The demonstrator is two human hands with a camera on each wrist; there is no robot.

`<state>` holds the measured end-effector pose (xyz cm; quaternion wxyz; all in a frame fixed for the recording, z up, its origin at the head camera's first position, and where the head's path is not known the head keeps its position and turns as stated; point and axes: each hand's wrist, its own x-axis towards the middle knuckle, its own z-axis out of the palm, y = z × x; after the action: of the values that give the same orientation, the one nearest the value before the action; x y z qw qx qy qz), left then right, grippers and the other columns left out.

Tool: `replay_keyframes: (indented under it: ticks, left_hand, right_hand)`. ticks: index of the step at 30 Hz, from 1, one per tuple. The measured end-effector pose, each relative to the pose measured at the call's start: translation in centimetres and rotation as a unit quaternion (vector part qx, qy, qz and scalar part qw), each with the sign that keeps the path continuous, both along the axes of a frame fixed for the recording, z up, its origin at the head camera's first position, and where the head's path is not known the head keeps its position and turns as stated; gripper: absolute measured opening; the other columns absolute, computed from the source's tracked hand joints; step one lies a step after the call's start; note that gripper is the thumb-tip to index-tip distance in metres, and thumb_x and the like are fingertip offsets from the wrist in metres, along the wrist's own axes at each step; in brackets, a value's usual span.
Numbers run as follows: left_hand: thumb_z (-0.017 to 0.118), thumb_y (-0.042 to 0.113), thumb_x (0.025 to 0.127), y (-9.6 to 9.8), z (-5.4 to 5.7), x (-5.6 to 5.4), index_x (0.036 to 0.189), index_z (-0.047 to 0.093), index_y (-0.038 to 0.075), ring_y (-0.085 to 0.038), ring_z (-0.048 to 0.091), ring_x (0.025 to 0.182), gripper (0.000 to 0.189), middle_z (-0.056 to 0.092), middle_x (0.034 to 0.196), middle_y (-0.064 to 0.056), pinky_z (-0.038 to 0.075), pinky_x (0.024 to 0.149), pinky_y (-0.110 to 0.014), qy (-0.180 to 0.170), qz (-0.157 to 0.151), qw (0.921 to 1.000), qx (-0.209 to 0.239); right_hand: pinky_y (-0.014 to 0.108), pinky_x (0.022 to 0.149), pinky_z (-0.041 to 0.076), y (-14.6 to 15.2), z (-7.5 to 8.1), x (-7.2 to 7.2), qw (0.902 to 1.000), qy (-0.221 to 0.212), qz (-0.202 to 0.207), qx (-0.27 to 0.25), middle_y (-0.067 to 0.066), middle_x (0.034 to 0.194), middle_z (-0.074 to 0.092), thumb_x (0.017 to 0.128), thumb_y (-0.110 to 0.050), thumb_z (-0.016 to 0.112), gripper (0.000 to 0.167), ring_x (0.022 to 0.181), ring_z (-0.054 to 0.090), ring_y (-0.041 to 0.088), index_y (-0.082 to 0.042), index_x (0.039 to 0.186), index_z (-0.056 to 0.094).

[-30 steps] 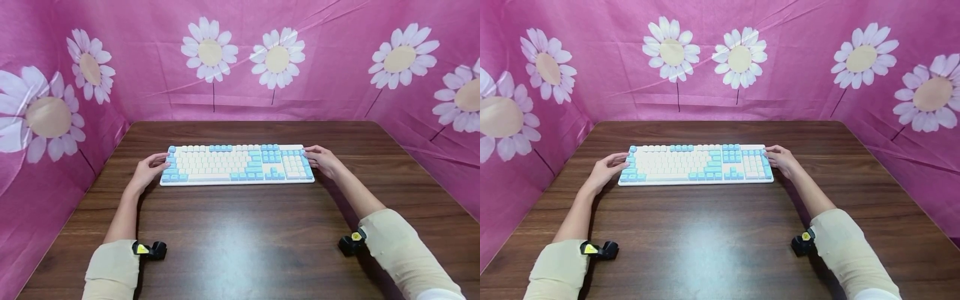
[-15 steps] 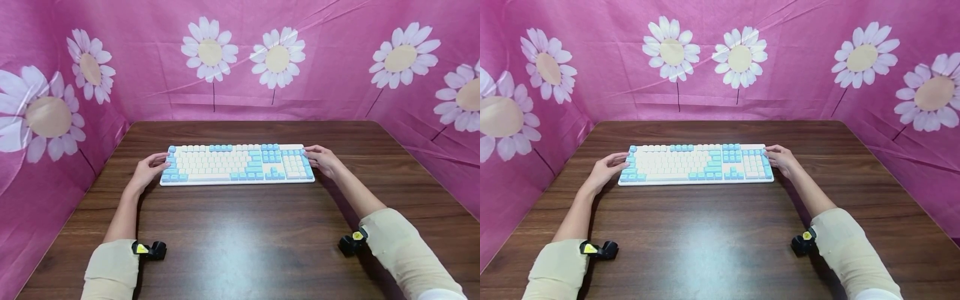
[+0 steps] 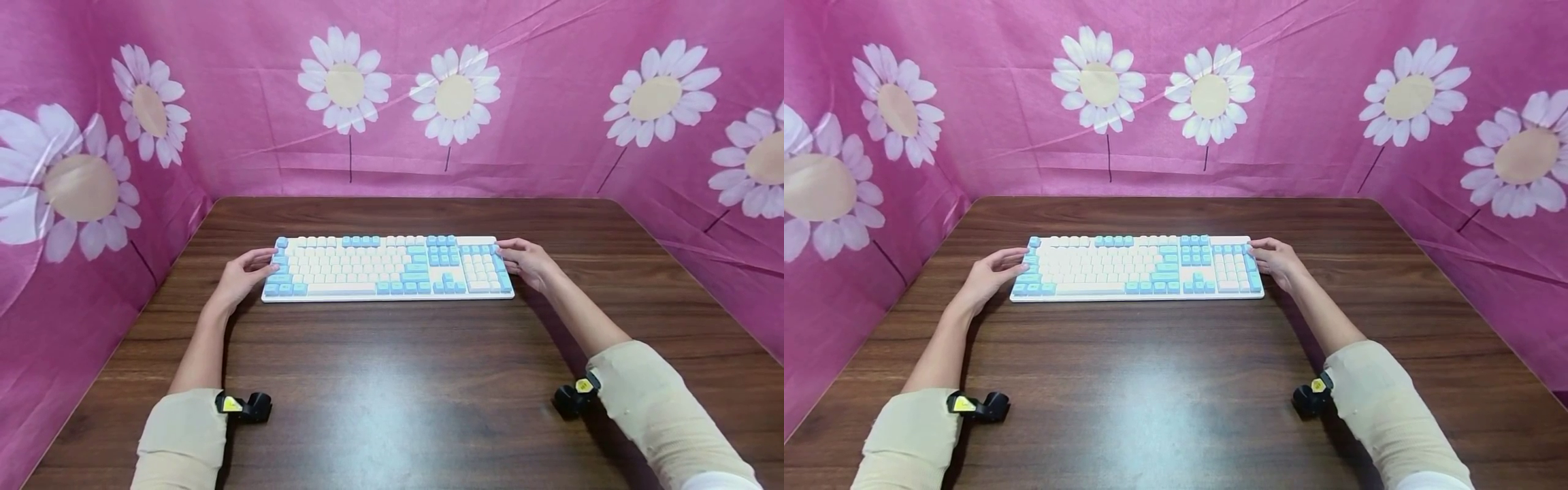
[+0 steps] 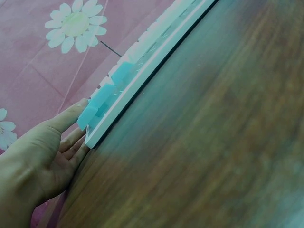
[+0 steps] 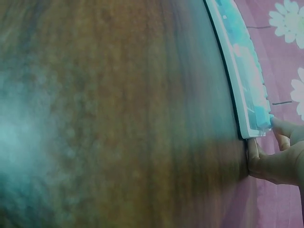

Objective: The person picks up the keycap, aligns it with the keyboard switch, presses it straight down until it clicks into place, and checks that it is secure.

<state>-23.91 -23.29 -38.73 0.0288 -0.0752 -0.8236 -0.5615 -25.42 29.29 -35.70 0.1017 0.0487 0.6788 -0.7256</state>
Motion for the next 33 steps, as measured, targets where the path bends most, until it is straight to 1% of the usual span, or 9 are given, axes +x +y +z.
replay_keyframes:
  ticks: [6, 12, 17, 20, 23, 26, 29, 31, 33]
  left_hand:
    - [0.063, 0.022, 0.089, -0.03, -0.07, -0.02, 0.129, 0.049, -0.002, -0.017, 0.049, 0.107, 0.048, 0.050, 0.127, -0.021, 0.039, 0.081, -0.013, -0.001, 0.000, 1.0000, 0.002]
    - [0.064, 0.023, 0.088, -0.09, -0.01, 0.06, 0.129, 0.048, -0.003, -0.012, 0.049, 0.104, 0.050, 0.049, 0.127, -0.022, 0.040, 0.081, -0.012, -0.002, 0.001, 1.0000, 0.004]
    - [0.063, 0.022, 0.089, -0.26, 0.00, 0.00, 0.131, 0.047, -0.002, -0.023, 0.046, 0.113, 0.051, 0.048, 0.129, -0.021, 0.040, 0.081, -0.012, -0.010, 0.000, 0.9999, 0.002]
    - [0.063, 0.022, 0.089, -0.32, -0.01, -0.04, 0.132, 0.046, -0.001, -0.028, 0.043, 0.116, 0.051, 0.047, 0.129, -0.021, 0.040, 0.081, -0.012, -0.015, 0.000, 0.9999, 0.001]
    - [0.063, 0.024, 0.089, -0.28, 0.03, 0.05, 0.131, 0.047, -0.001, -0.027, 0.043, 0.116, 0.051, 0.048, 0.129, -0.021, 0.040, 0.081, -0.012, -0.013, 0.002, 0.9999, -0.002]
    - [0.063, 0.023, 0.089, -0.23, -0.01, 0.05, 0.130, 0.048, -0.002, -0.022, 0.046, 0.111, 0.051, 0.049, 0.128, -0.021, 0.040, 0.080, -0.013, -0.006, 0.003, 1.0000, -0.004]
    - [0.064, 0.021, 0.088, -0.15, -0.04, 0.02, 0.129, 0.048, -0.002, -0.016, 0.048, 0.105, 0.050, 0.050, 0.127, -0.022, 0.040, 0.081, -0.013, 0.000, 0.000, 1.0000, -0.003]
    - [0.064, 0.021, 0.088, -0.10, -0.02, 0.03, 0.129, 0.048, -0.002, -0.016, 0.049, 0.105, 0.050, 0.050, 0.127, -0.021, 0.040, 0.081, -0.014, 0.000, -0.001, 1.0000, -0.002]
    - [0.064, 0.022, 0.088, -0.08, 0.04, 0.06, 0.130, 0.048, -0.002, -0.020, 0.048, 0.108, 0.050, 0.049, 0.127, -0.021, 0.039, 0.081, -0.014, -0.001, -0.002, 1.0000, -0.004]
  right_hand:
    - [0.016, 0.052, 0.038, -0.12, -0.07, -0.02, 1.0000, -0.002, -0.004, 0.001, -0.001, 0.075, 0.057, 0.091, 0.002, 0.052, 0.017, 0.055, 0.041, 0.004, -0.001, 0.108, 0.049]
    - [0.018, 0.060, 0.046, -0.20, -0.02, -0.25, 0.9999, -0.009, -0.004, 0.003, -0.002, 0.076, 0.062, 0.092, 0.001, 0.051, 0.021, 0.062, 0.054, 0.004, 0.001, 0.112, 0.047]
    - [0.021, 0.069, 0.049, -0.38, 0.30, -0.36, 0.9995, -0.021, -0.002, 0.022, -0.003, 0.079, 0.063, 0.092, -0.001, 0.052, 0.030, 0.072, 0.059, 0.006, 0.005, 0.120, 0.043]
    - [0.021, 0.069, 0.049, -0.44, 0.39, -0.39, 0.9995, -0.026, -0.004, 0.021, -0.003, 0.078, 0.063, 0.092, -0.001, 0.052, 0.026, 0.071, 0.059, 0.006, 0.002, 0.117, 0.045]
    - [0.020, 0.068, 0.049, -0.51, 0.29, -0.45, 0.9994, -0.022, -0.008, 0.027, -0.003, 0.079, 0.063, 0.092, -0.001, 0.051, 0.020, 0.071, 0.059, 0.006, -0.001, 0.112, 0.047]
    - [0.019, 0.071, 0.047, -0.68, 0.05, -0.47, 0.9967, -0.008, -0.016, 0.079, 0.003, 0.094, 0.059, 0.093, -0.004, 0.051, 0.022, 0.078, 0.056, 0.006, 0.001, 0.114, 0.048]
    - [0.018, 0.076, 0.045, -0.82, -0.15, -0.40, 0.9908, -0.001, -0.021, 0.133, 0.012, 0.112, 0.048, 0.094, -0.007, 0.050, 0.029, 0.089, 0.052, 0.008, 0.004, 0.120, 0.046]
    - [0.017, 0.077, 0.044, -0.84, -0.16, -0.35, 0.9899, 0.000, -0.018, 0.141, 0.014, 0.116, 0.045, 0.094, -0.008, 0.049, 0.031, 0.091, 0.050, 0.009, 0.004, 0.122, 0.044]
    - [0.018, 0.075, 0.045, -0.75, -0.10, -0.36, 0.9923, -0.003, -0.015, 0.123, 0.010, 0.110, 0.050, 0.094, -0.006, 0.049, 0.030, 0.087, 0.052, 0.007, 0.005, 0.122, 0.043]
